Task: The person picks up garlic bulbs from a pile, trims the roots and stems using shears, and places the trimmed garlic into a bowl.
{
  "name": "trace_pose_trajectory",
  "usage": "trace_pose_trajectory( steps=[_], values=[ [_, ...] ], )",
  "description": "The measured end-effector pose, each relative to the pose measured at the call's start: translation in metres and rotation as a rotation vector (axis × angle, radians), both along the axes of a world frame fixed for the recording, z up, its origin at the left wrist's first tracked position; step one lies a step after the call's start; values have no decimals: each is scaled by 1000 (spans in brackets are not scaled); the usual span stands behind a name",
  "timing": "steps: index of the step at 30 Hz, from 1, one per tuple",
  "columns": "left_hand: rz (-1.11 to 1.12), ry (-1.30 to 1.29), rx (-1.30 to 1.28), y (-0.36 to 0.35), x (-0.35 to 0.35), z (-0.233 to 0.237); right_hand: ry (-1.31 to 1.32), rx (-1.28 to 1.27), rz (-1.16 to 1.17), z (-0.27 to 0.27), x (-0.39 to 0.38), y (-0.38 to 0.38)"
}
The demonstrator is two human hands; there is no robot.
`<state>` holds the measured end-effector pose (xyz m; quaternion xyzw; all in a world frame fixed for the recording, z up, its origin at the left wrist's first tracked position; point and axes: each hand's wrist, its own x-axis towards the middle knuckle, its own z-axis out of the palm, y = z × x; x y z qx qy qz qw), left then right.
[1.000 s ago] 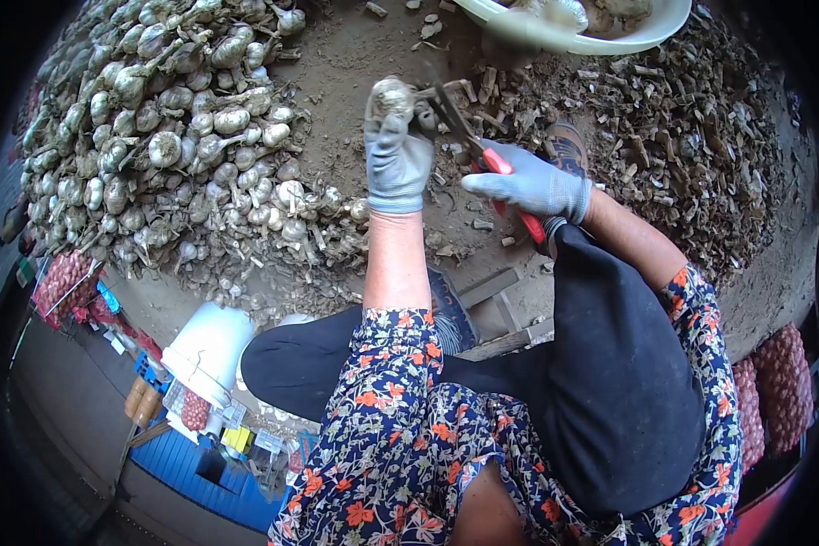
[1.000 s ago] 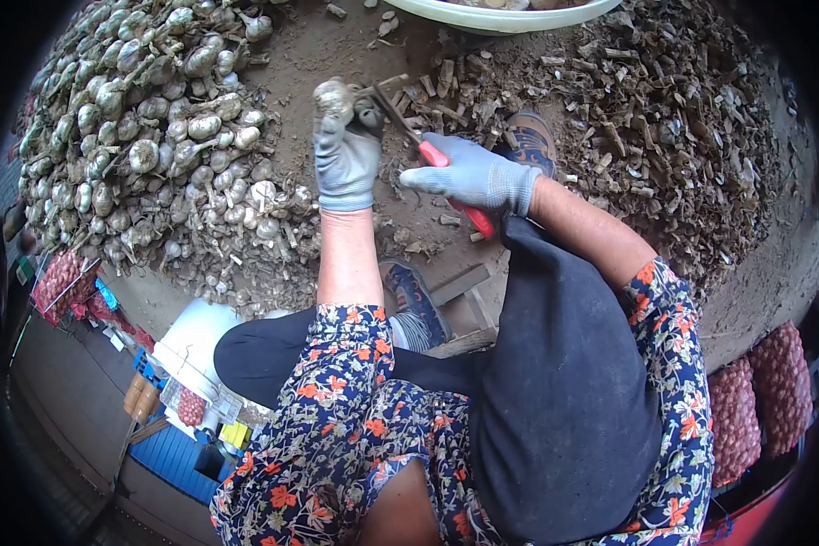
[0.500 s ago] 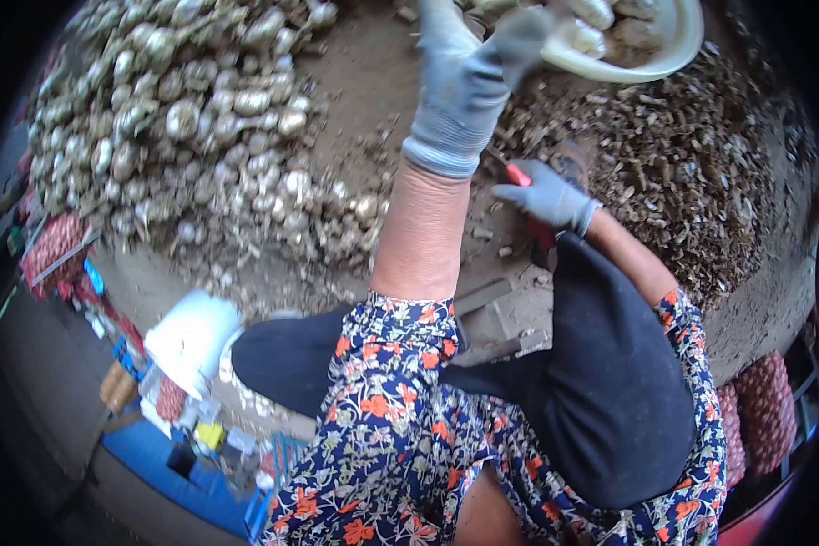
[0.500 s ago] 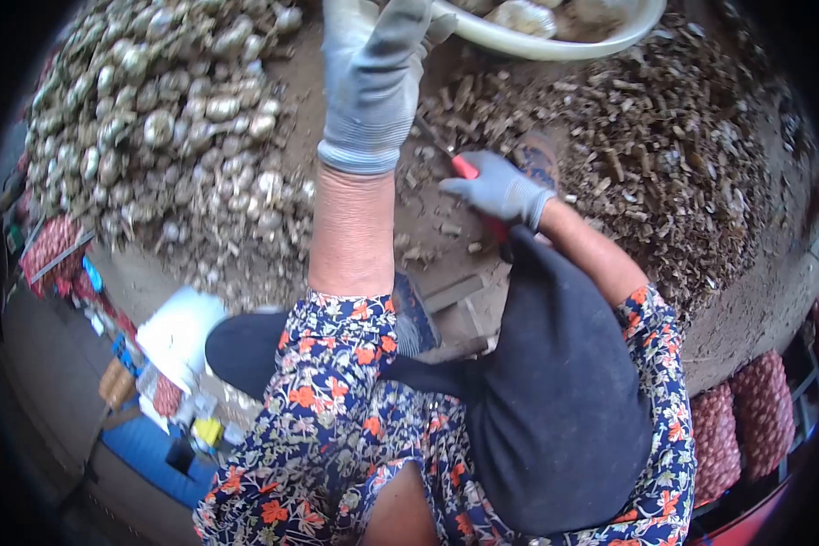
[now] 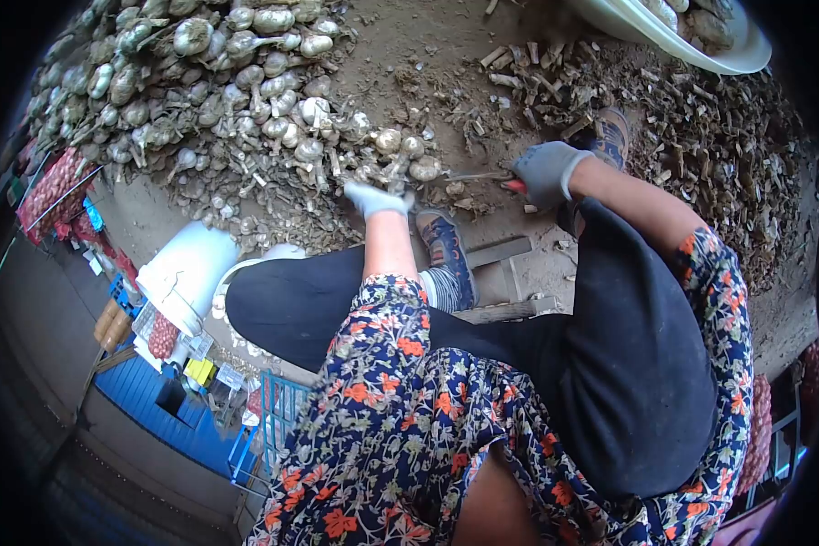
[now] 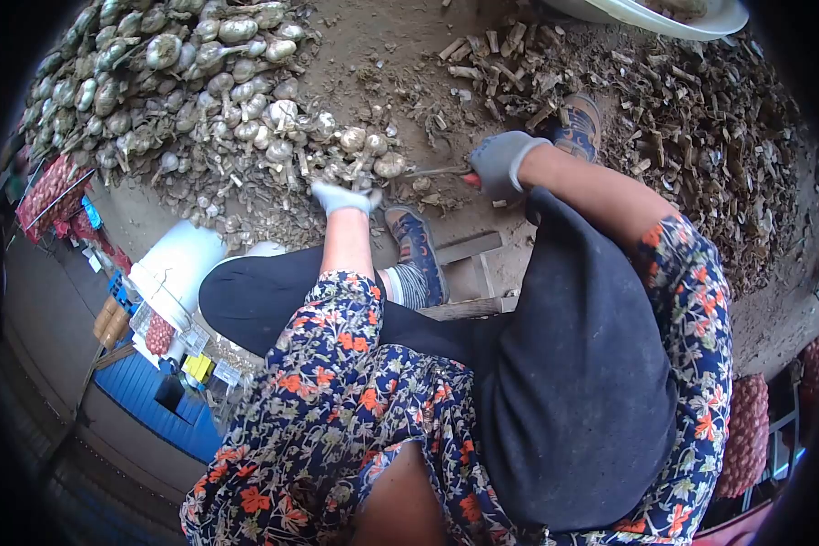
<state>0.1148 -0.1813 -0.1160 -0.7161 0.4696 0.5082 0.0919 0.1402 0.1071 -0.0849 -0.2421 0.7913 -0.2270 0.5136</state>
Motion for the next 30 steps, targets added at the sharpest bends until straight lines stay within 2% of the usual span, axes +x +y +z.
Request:
trace_pose_trajectory(
  steps=[1,2,3,4,5,7,10,11,13,15,16,18,19,21,23,24,25,27,30],
  values=[
    [-153,185,146,20,-18,4,-10,5,3,1,-3,-2],
    [-93,355,299,20,-33,-13,-49,15,32,4,-10,-6],
    [-139,399,353,42,-55,0,-82,24,59,7,-15,-9],
    [-130,315,328,43,-76,-17,-77,29,52,4,-18,-12],
    [-172,346,309,69,-96,-4,-32,34,14,-2,-20,-14],
    [-244,348,278,95,-132,-6,20,52,-29,-7,-30,-12],
    [-294,438,445,101,-166,1,138,110,-315,-8,-57,-1],
    [-179,404,352,106,-171,19,175,125,-397,-1,-66,3],
    [-541,593,13,112,-152,64,226,154,-448,-2,-70,9],
    [-557,791,-273,95,-128,74,190,133,-455,11,-61,13],
    [-552,792,-273,87,-115,70,159,112,-455,17,-56,15],
    [-684,626,-112,71,-89,50,135,107,-414,22,-40,23],
    [-832,414,-70,76,-79,40,107,102,-379,23,-32,28],
    [-690,253,261,92,-76,17,96,139,-368,30,-23,42],
    [-599,658,309,103,-95,-4,67,171,-355,30,-11,53],
    [-503,833,273,112,-107,-9,92,187,-412,29,-5,60],
    [-623,838,212,109,-111,-10,116,201,-463,29,1,65],
    [-830,759,-358,106,-111,-24,92,201,-504,36,3,75],
    [-904,662,-256,100,-85,2,91,223,-594,41,9,83]
  ],
)
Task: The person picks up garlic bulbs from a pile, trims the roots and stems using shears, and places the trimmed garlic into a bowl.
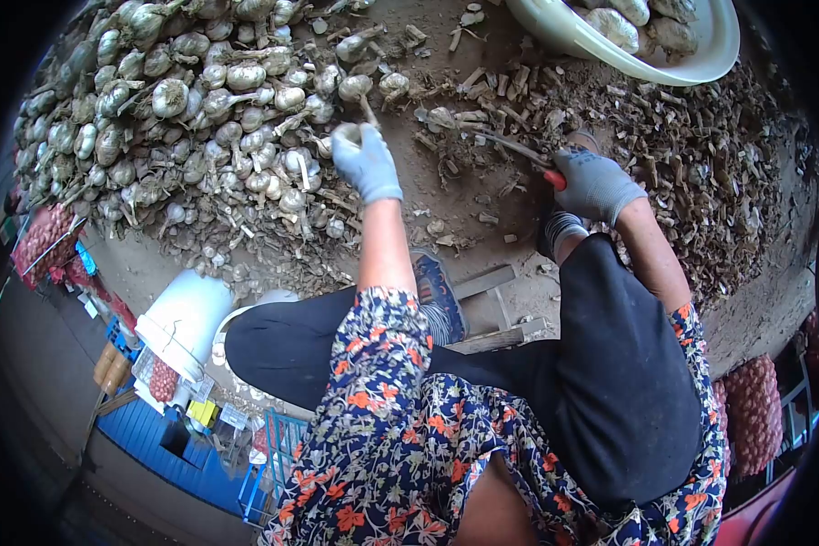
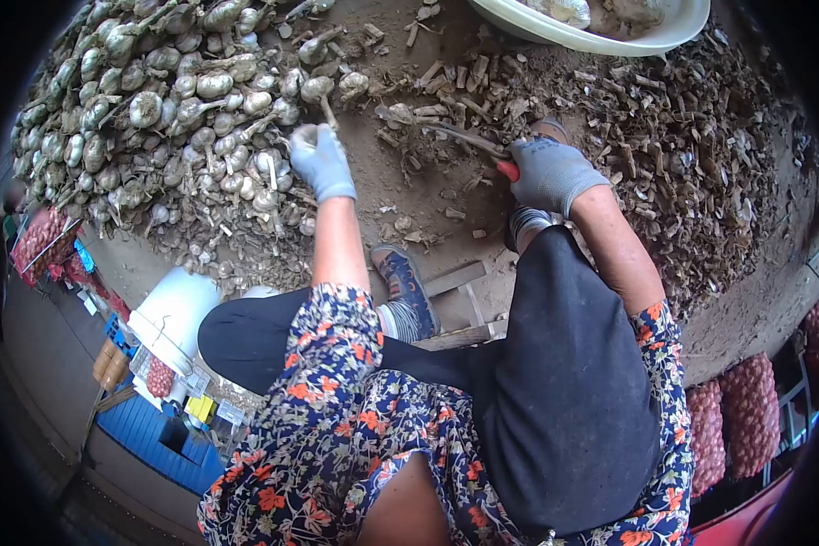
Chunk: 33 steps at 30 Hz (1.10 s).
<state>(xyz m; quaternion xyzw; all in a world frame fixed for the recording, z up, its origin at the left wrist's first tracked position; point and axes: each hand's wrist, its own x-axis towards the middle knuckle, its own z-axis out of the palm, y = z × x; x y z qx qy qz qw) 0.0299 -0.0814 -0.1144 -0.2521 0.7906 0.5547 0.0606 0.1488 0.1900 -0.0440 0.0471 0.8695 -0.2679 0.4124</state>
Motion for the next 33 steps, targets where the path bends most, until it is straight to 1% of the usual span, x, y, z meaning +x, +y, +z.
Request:
trace_pose_trajectory(
  steps=[1,3,5,6,7,9,10,11,12,13,14,15,16,17,18,19,20,21,22,23,24,27,29,30,31,33],
  values=[
    [-2,-2,-3,3,7,-1,-2,-3,-2,0,0,2],
    [-240,-316,-229,13,29,-9,-68,23,30,-1,-1,7],
    [-265,-581,-193,51,28,17,-48,48,-6,0,3,10],
    [-326,-519,-276,47,30,-22,-31,69,-41,1,4,10],
    [-327,-515,-277,48,29,-39,-27,69,-43,2,4,9],
    [-424,-326,-431,57,25,-55,16,85,-134,2,4,10],
    [-529,-299,-457,68,19,-17,28,45,-159,-1,7,11],
    [-477,-202,-197,57,25,-21,54,9,-189,-7,8,12],
    [-434,-78,72,49,22,-35,-4,-7,-250,-9,6,12],
    [-164,-77,430,54,14,-40,139,-45,-283,-19,13,14],
    [-128,-243,371,50,-7,-31,7,-44,-288,-11,5,13],
    [-123,-216,342,64,-28,-3,-13,-56,-319,-9,4,11],
    [-209,-149,503,79,-55,20,24,-71,-340,-18,9,9],
    [-288,-88,661,101,-83,44,35,-64,-341,-13,7,8],
    [-305,51,641,132,-109,69,-8,-74,-342,-9,4,6],
    [-454,114,683,152,-141,83,-56,-85,-346,-7,1,6],
    [-381,131,722,180,-159,116,-51,-99,-341,-9,1,5],
    [-388,243,874,199,-178,130,-66,-106,-341,-9,2,5],
    [-574,311,837,200,-199,136,-36,-94,-348,-8,2,5],
    [-561,290,819,187,-205,134,-8,-86,-352,-9,2,2],
    [-497,301,677,172,-213,126,6,-102,-411,-19,7,1],
    [-327,333,259,126,-225,100,14,-98,-398,-20,7,3],
    [-581,29,-211,74,-199,72,-18,-114,-403,-20,7,5],
    [-748,117,-356,49,-182,46,3,-126,-401,-21,7,6],
    [-914,203,-499,29,-164,29,22,-139,-397,-20,8,7],
    [-833,-83,-628,25,-119,30,-17,-147,-398,-18,6,7]
  ],
)
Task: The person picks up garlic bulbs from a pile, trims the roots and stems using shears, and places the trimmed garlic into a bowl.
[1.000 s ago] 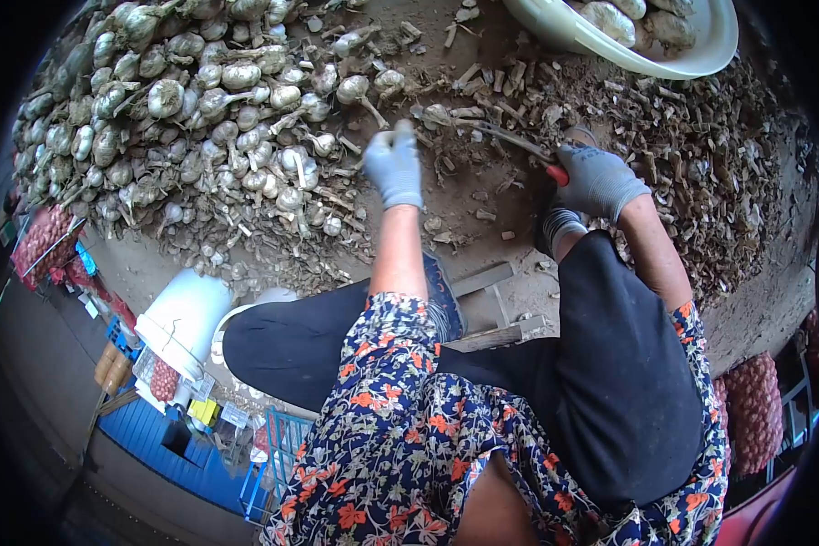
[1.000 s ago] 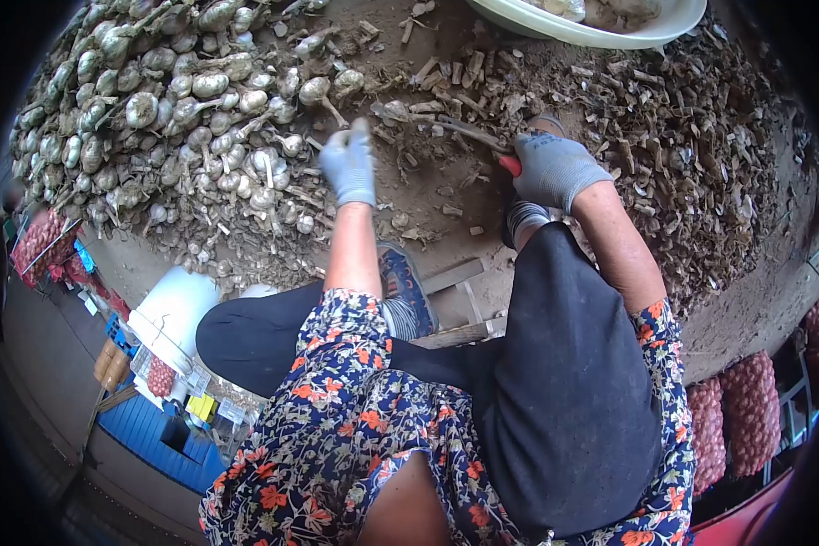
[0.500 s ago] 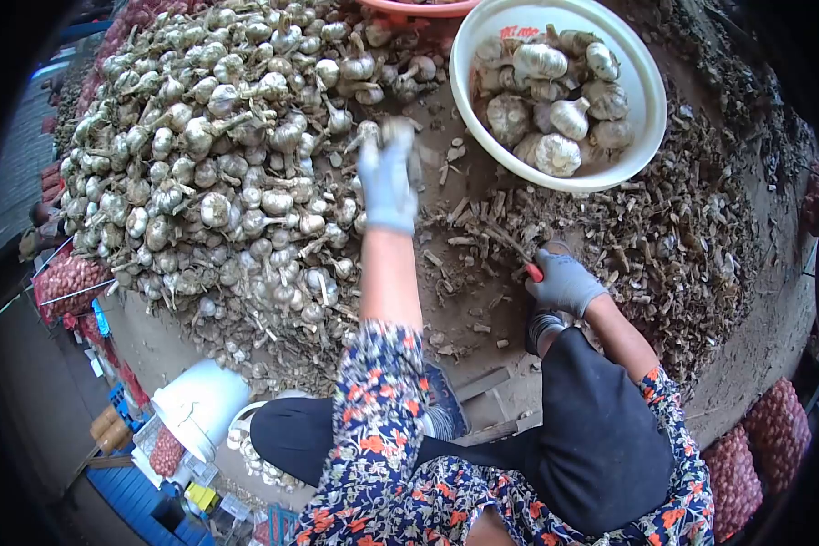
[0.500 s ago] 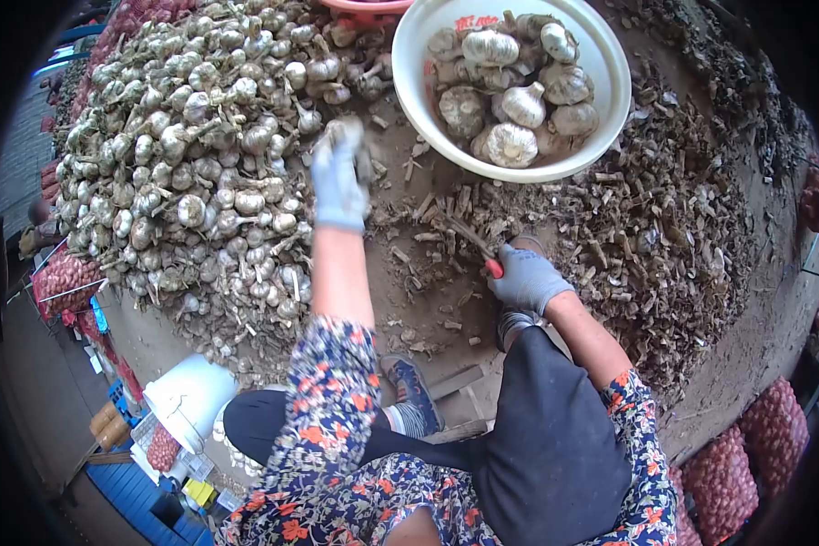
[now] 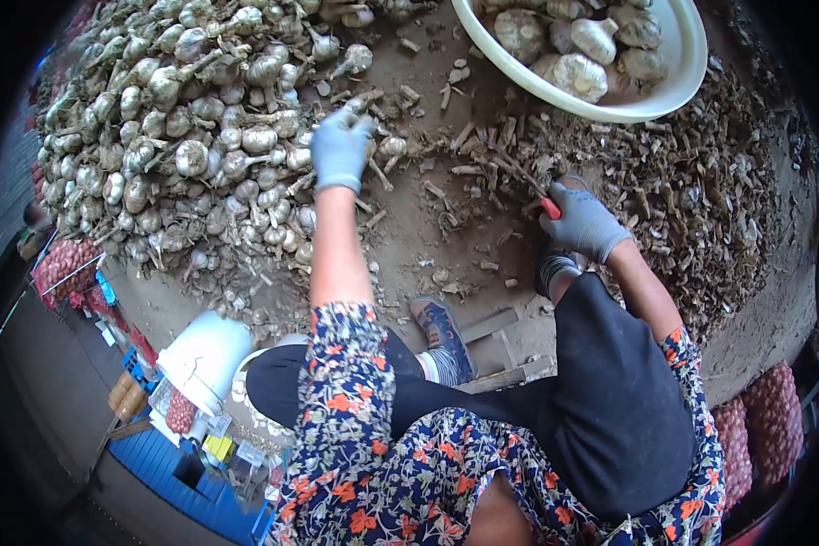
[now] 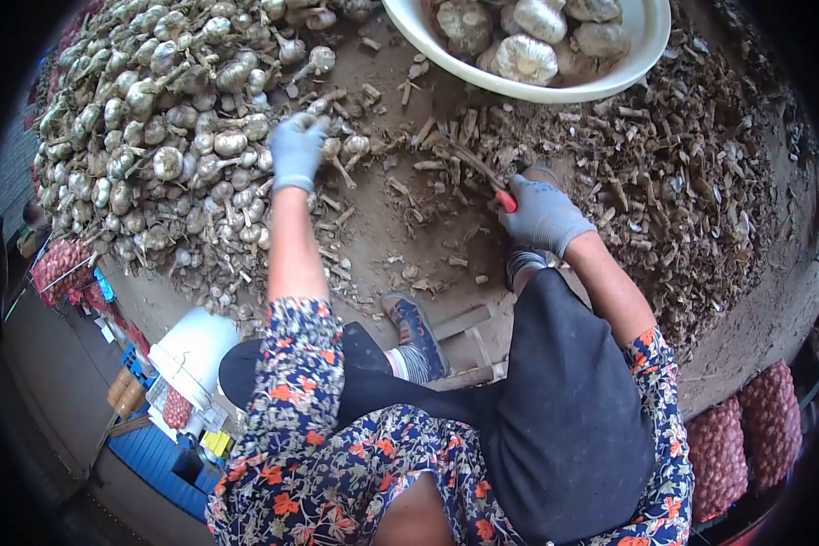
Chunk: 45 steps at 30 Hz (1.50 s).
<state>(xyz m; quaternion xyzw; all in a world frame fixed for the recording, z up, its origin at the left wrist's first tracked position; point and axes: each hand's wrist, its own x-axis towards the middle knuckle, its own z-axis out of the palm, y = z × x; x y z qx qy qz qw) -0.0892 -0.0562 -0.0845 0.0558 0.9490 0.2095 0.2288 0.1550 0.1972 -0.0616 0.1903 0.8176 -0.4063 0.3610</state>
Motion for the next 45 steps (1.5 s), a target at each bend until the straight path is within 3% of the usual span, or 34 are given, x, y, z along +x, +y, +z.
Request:
trace_pose_trajectory(
  steps=[3,7,10,12,13,14,17,21,26,29,34,36,37,38,40,42,45],
  values=[
    [-325,52,-380,18,33,-13,45,14,35,-7,3,-2],
    [-312,-115,-575,21,38,-31,47,44,64,-6,-4,-11],
    [-293,-21,-457,10,53,-22,10,22,105,-3,-13,-17],
    [-296,146,-62,-13,75,-38,35,17,140,-7,-17,-23],
    [32,-124,548,-10,83,-41,56,15,180,-9,-17,-24],
    [35,-135,551,-9,89,-44,45,16,180,-9,-19,-25],
    [318,-349,925,0,113,-17,173,131,248,-8,-17,-35],
    [221,-231,839,21,115,12,257,240,299,5,-15,-40],
    [323,-391,911,22,107,40,358,283,304,14,-16,-38],
    [130,-467,864,11,96,43,398,345,364,22,-19,-36],
    [7,-488,737,9,85,42,346,330,406,18,-21,-37],
    [88,-478,878,8,88,30,333,256,341,9,-21,-36],
    [192,-452,794,12,89,31,435,234,260,-3,-13,-38],
    [473,-488,711,18,84,22,387,209,213,-5,-11,-39],
    [714,-612,942,30,54,9,237,77,-3,-3,-10,-41],
    [553,-507,1071,85,9,47,148,43,-19,-8,-10,-38],
    [197,-479,1552,159,-65,103,85,37,-13,-2,-16,-36]
  ],
)
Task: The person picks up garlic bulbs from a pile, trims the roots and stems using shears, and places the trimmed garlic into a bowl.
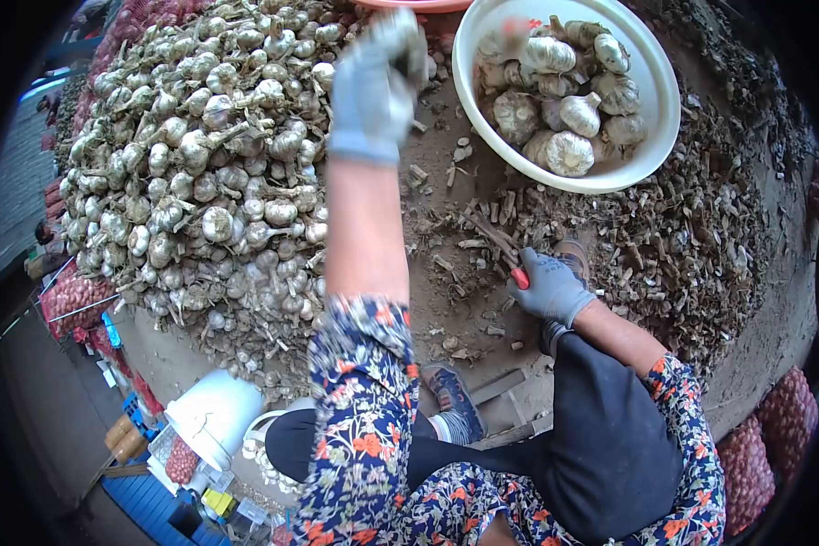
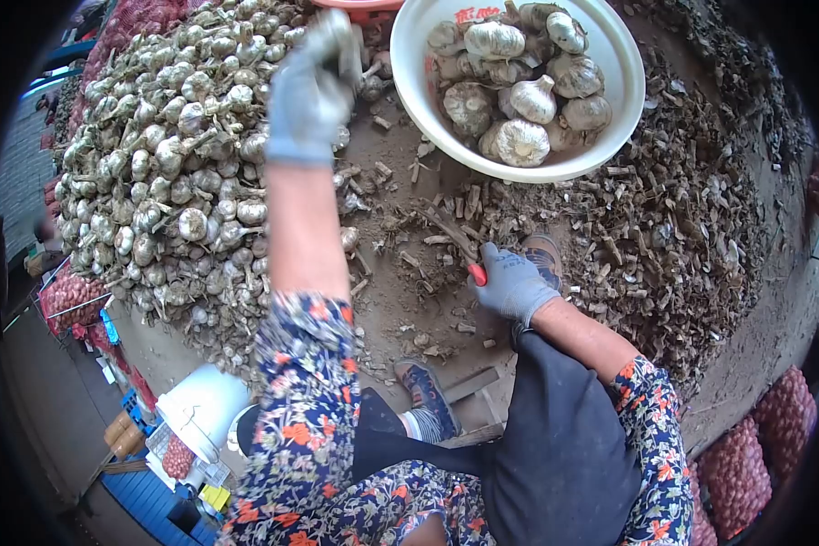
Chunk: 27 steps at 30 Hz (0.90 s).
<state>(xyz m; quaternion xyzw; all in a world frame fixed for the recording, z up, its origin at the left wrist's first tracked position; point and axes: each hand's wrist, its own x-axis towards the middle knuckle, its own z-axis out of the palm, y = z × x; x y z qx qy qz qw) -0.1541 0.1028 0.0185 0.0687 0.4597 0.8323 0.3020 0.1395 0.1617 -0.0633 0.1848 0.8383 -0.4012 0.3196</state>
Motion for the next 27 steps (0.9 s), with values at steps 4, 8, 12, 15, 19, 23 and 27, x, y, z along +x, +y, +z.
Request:
trace_pose_trajectory(
  steps=[4,8,12,15,19,23,27],
  values=[
    [217,350,-267,-16,-72,0,53,-13,-46,-12,5,-2],
    [289,401,-1159,-145,-7,-38,73,-53,-67,-16,7,5],
    [-240,450,-1842,-212,92,-100,1,-103,60,-4,4,7],
    [-274,424,-1982,-208,112,-145,90,-113,51,-9,10,0],
    [-140,261,-1705,-198,112,-150,79,-36,170,-10,7,-5],
    [-33,428,-1136,-170,135,-94,308,205,209,-2,-8,-13],
    [-72,343,-992,-148,141,-62,263,245,288,17,-30,-17]
  ],
)
